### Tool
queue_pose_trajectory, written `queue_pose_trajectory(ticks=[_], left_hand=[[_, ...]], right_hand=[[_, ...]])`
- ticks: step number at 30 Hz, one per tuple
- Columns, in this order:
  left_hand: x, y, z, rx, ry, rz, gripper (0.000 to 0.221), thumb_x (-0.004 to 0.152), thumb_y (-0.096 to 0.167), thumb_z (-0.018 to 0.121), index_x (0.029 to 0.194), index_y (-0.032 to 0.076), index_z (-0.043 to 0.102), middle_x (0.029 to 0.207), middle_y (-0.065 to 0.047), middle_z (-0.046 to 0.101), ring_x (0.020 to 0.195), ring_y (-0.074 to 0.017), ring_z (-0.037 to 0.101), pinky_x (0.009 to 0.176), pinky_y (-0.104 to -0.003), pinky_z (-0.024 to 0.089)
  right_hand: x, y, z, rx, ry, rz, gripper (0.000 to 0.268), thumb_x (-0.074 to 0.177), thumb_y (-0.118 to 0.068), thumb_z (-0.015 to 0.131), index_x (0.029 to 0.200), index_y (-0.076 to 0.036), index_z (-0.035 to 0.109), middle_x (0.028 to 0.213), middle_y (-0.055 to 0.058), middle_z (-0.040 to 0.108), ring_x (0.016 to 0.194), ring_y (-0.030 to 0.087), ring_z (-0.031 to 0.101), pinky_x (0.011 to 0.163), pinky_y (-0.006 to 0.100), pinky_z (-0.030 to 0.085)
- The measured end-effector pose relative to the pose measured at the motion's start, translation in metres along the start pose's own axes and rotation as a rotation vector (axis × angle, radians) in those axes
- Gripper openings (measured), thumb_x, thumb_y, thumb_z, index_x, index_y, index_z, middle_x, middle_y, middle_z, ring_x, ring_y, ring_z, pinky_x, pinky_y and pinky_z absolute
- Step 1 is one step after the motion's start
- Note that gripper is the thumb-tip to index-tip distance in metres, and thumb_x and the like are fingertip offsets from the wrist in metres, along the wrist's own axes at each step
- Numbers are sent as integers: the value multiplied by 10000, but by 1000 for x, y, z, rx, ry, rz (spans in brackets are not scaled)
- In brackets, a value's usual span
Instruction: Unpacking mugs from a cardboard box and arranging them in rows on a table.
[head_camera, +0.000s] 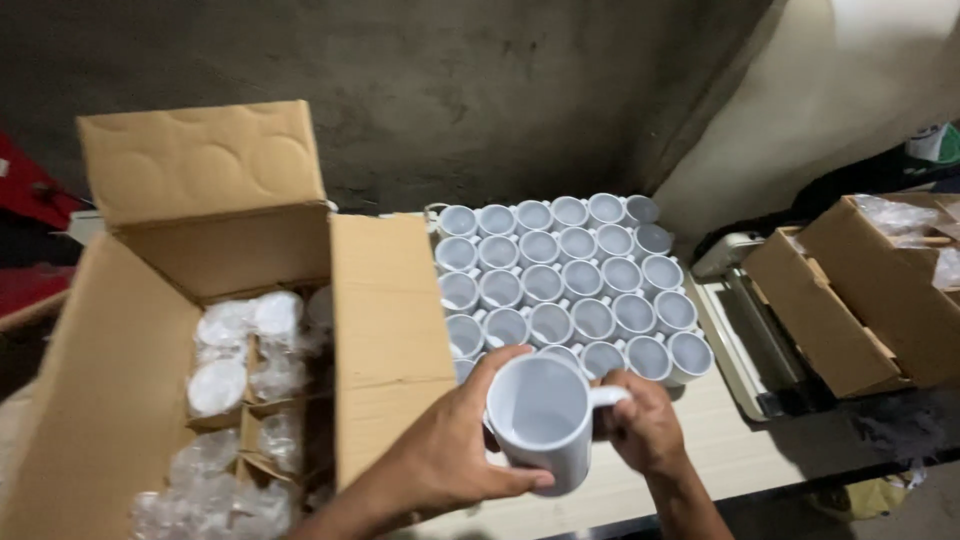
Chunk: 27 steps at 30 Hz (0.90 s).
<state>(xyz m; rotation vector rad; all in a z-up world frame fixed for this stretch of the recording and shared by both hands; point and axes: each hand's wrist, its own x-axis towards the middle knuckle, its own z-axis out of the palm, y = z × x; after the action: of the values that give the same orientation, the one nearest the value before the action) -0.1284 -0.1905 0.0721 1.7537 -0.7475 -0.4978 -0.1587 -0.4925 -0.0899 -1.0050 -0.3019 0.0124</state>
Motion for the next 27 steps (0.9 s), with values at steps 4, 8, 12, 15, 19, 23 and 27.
queue_pose_trajectory(ticks=[4, 8, 12, 15, 19, 23, 27], left_hand=[[18, 1, 71, -66, 119, -280, 1136, 632, 351, 902, 1556, 140, 277, 1368, -122, 650, 1261, -255, 678, 993, -381, 568], [26, -79, 145, -14, 246, -350, 1098, 652, 305, 928, 1527, 137, 287, 1356, -150, 634, 1283, -299, 652, 1040, -401, 521], [33, -165, 197, 106, 485, -316, 1114, 617, 222, 961, 1491, 83, 284, 1376, -204, 564, 1291, -387, 560, 1037, -446, 472], [35, -194, 209, 181, 571, -309, 1076, 631, 169, 948, 1478, 53, 296, 1380, -225, 528, 1289, -420, 508, 1041, -477, 436], [38, -199, 212, 300, 608, -267, 1019, 655, 128, 920, 1459, -3, 306, 1379, -262, 481, 1280, -457, 462, 1032, -515, 416], [36, -201, 207, 442, 597, -293, 994, 677, 154, 908, 1451, -39, 314, 1395, -262, 477, 1246, -452, 467, 1002, -524, 437], [34, -206, 209, 541, 542, -356, 977, 682, 203, 908, 1436, -49, 339, 1378, -228, 492, 1212, -413, 477, 981, -524, 429]], right_hand=[[-40, 6, -48, -201, 114, 157, 477, 983, -489, 644, 979, -14, 594, 776, 64, 578, 638, 135, 526, 551, 277, 441], [-48, 11, -42, -482, 69, 83, 471, 1032, -464, 554, 1087, -5, 645, 1001, 73, 587, 839, 150, 580, 731, 269, 504], [-63, 46, -48, -907, 199, 291, 386, 999, -249, 598, 1342, -75, 562, 1195, 93, 627, 926, 208, 649, 796, 332, 552], [-70, 75, -49, -785, 175, 487, 795, 876, -99, 670, 1563, -144, 274, 1317, 103, 574, 946, 224, 694, 829, 369, 566], [-75, 117, -57, -778, 11, 223, 1327, 674, 11, 882, 1550, -76, -111, 1559, 256, 301, 1269, 340, 607, 971, 421, 524], [-74, 146, -56, -1020, 121, 213, 1196, 713, -59, 821, 1582, -45, 0, 1353, 226, 581, 1144, 344, 676, 889, 390, 569], [-76, 150, -46, -1065, 151, 401, 1070, 766, -107, 784, 1589, -84, 100, 1273, 189, 664, 1126, 356, 696, 898, 396, 570]])
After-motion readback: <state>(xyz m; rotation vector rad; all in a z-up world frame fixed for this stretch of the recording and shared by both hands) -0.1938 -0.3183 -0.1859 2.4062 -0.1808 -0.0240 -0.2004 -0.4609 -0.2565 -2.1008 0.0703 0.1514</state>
